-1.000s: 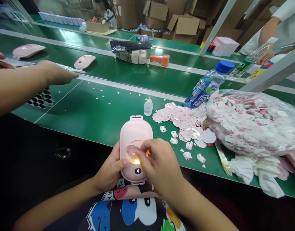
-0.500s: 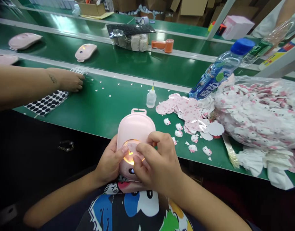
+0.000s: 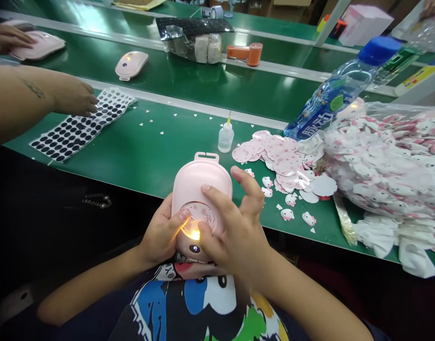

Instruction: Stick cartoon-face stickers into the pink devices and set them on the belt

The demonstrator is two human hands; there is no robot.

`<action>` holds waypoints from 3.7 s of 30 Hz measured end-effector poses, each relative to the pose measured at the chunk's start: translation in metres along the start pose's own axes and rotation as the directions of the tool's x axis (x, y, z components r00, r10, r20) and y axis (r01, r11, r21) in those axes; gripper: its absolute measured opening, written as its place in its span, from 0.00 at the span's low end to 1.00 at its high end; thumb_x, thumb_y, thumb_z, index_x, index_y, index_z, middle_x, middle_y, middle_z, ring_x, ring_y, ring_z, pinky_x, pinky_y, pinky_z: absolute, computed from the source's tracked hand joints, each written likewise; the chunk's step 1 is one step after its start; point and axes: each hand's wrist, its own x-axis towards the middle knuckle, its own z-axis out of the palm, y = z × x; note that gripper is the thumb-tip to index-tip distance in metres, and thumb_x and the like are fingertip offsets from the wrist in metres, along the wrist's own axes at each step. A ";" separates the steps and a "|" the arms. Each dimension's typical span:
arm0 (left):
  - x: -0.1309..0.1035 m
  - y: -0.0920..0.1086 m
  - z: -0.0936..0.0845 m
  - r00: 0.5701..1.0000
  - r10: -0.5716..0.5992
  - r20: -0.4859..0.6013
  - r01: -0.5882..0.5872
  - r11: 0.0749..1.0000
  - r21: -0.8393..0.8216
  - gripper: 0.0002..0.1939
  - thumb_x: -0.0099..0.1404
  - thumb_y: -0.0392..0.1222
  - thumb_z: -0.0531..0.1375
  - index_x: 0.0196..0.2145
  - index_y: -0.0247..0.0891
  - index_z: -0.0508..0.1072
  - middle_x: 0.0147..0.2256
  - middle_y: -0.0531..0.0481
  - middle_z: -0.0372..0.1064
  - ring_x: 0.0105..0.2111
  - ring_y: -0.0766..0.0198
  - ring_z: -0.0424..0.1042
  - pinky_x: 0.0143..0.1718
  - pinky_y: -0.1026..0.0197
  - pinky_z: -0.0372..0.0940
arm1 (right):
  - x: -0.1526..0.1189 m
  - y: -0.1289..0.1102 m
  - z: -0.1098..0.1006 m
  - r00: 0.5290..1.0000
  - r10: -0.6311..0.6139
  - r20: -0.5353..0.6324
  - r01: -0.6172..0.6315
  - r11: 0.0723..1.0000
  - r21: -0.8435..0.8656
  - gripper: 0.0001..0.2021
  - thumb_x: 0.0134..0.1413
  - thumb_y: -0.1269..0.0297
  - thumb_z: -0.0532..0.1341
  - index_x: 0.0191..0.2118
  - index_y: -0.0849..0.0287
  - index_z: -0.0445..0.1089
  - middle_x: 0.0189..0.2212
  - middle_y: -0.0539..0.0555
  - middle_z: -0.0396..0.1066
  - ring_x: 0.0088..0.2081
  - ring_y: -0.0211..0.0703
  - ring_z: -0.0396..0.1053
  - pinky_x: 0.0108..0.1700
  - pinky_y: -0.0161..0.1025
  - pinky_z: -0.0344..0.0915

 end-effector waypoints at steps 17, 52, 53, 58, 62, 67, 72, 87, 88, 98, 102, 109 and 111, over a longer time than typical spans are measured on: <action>-0.003 -0.004 -0.004 1.000 0.023 0.001 -0.023 0.998 0.056 0.26 0.58 0.41 0.68 0.53 0.41 0.67 0.47 0.44 0.75 0.44 0.53 0.75 0.43 0.55 0.72 | -0.011 0.008 0.004 0.905 0.290 0.312 -0.378 0.884 0.275 0.47 0.58 0.62 0.57 0.70 0.43 0.20 0.71 0.54 0.35 0.69 0.62 0.45 0.58 0.58 0.65; -0.003 -0.003 -0.009 0.980 0.145 -0.134 -0.136 0.988 0.074 0.24 0.59 0.42 0.68 0.51 0.41 0.67 0.45 0.45 0.75 0.43 0.54 0.75 0.43 0.55 0.71 | 0.033 0.018 0.002 0.867 0.197 0.457 -0.469 0.634 0.616 0.36 0.62 0.48 0.54 0.70 0.43 0.36 0.63 0.59 0.58 0.57 0.53 0.65 0.54 0.56 0.69; -0.003 -0.003 -0.007 0.983 0.134 -0.128 -0.127 0.990 0.061 0.24 0.58 0.42 0.68 0.51 0.41 0.67 0.45 0.45 0.75 0.42 0.54 0.75 0.43 0.54 0.71 | 0.024 0.011 0.004 0.850 0.206 0.485 -0.498 0.613 0.613 0.37 0.62 0.51 0.56 0.70 0.42 0.35 0.61 0.59 0.60 0.57 0.54 0.66 0.53 0.57 0.70; -0.003 -0.002 0.000 0.991 0.095 -0.098 -0.093 0.995 0.022 0.24 0.56 0.41 0.69 0.49 0.41 0.69 0.42 0.46 0.76 0.40 0.56 0.75 0.39 0.57 0.72 | 0.009 -0.004 0.009 0.844 0.278 0.459 -0.529 0.579 0.620 0.36 0.61 0.62 0.57 0.69 0.39 0.38 0.55 0.58 0.65 0.55 0.55 0.67 0.52 0.60 0.71; -0.003 -0.003 -0.002 0.991 0.093 -0.096 -0.092 0.996 0.022 0.25 0.56 0.41 0.70 0.50 0.42 0.69 0.42 0.48 0.75 0.40 0.59 0.75 0.39 0.61 0.72 | 0.009 -0.003 0.008 0.829 0.297 0.474 -0.557 0.509 0.656 0.37 0.60 0.63 0.58 0.69 0.38 0.40 0.58 0.57 0.61 0.54 0.56 0.67 0.50 0.60 0.72; -0.005 -0.003 -0.003 0.993 0.094 -0.070 -0.094 0.996 0.008 0.25 0.57 0.41 0.69 0.51 0.41 0.68 0.43 0.48 0.75 0.41 0.60 0.75 0.40 0.61 0.72 | 0.004 0.000 0.013 0.831 0.267 0.488 -0.555 0.458 0.695 0.37 0.60 0.62 0.58 0.69 0.36 0.38 0.53 0.57 0.65 0.52 0.57 0.68 0.47 0.62 0.73; -0.006 -0.004 -0.004 0.994 0.090 -0.067 -0.090 0.996 0.003 0.26 0.58 0.41 0.69 0.52 0.42 0.66 0.43 0.48 0.74 0.41 0.61 0.75 0.40 0.61 0.72 | 0.004 0.003 0.017 0.848 0.231 0.477 -0.519 0.540 0.662 0.36 0.62 0.63 0.56 0.69 0.36 0.35 0.51 0.57 0.66 0.51 0.55 0.69 0.44 0.59 0.75; -0.001 0.004 -0.008 0.971 0.233 -0.055 -0.218 0.956 0.197 0.27 0.59 0.44 0.68 0.53 0.40 0.64 0.47 0.46 0.73 0.44 0.58 0.74 0.44 0.59 0.71 | 0.032 0.037 0.012 0.973 0.229 0.040 -0.227 0.897 0.381 0.36 0.59 0.58 0.56 0.68 0.43 0.38 0.66 0.59 0.45 0.61 0.56 0.58 0.57 0.58 0.64; -0.001 0.004 -0.010 0.964 0.259 -0.055 -0.242 0.947 0.212 0.27 0.59 0.43 0.68 0.53 0.40 0.65 0.47 0.46 0.74 0.44 0.59 0.75 0.45 0.60 0.71 | 0.043 0.047 0.011 0.971 0.238 -0.034 -0.222 0.942 0.251 0.38 0.58 0.57 0.57 0.68 0.46 0.37 0.67 0.60 0.40 0.64 0.57 0.53 0.60 0.59 0.59; 0.000 -0.001 -0.024 0.969 0.223 -0.107 -0.196 0.956 0.216 0.25 0.61 0.43 0.67 0.53 0.39 0.64 0.45 0.45 0.75 0.43 0.58 0.76 0.43 0.60 0.72 | 0.133 0.103 0.042 0.908 0.403 0.111 -0.393 0.914 -0.104 0.23 0.44 0.59 0.67 0.49 0.54 0.70 0.61 0.62 0.61 0.64 0.68 0.51 0.62 0.69 0.46; 0.002 -0.001 -0.025 0.969 0.213 -0.128 -0.183 0.960 0.214 0.25 0.60 0.44 0.67 0.52 0.39 0.64 0.44 0.44 0.76 0.41 0.56 0.77 0.41 0.58 0.73 | 0.119 0.091 0.028 0.971 0.225 0.081 -0.235 0.963 0.130 0.19 0.52 0.61 0.62 0.50 0.56 0.65 0.55 0.62 0.68 0.58 0.57 0.64 0.57 0.58 0.61; 0.005 0.003 -0.021 0.956 0.262 -0.134 -0.228 0.947 0.228 0.25 0.59 0.44 0.67 0.51 0.37 0.65 0.43 0.43 0.76 0.41 0.54 0.77 0.40 0.56 0.74 | 0.044 0.059 -0.038 0.989 -0.102 -0.105 0.143 0.830 0.539 0.19 0.54 0.57 0.65 0.51 0.47 0.62 0.41 0.52 0.71 0.46 0.48 0.70 0.53 0.53 0.67; 0.006 0.004 -0.016 0.958 0.268 -0.104 -0.237 0.942 0.239 0.25 0.58 0.43 0.67 0.50 0.37 0.66 0.43 0.42 0.76 0.41 0.54 0.77 0.40 0.56 0.74 | 0.026 0.052 -0.051 0.989 -0.144 -0.029 0.136 0.817 0.560 0.18 0.57 0.57 0.63 0.52 0.47 0.63 0.40 0.52 0.69 0.43 0.47 0.71 0.51 0.52 0.69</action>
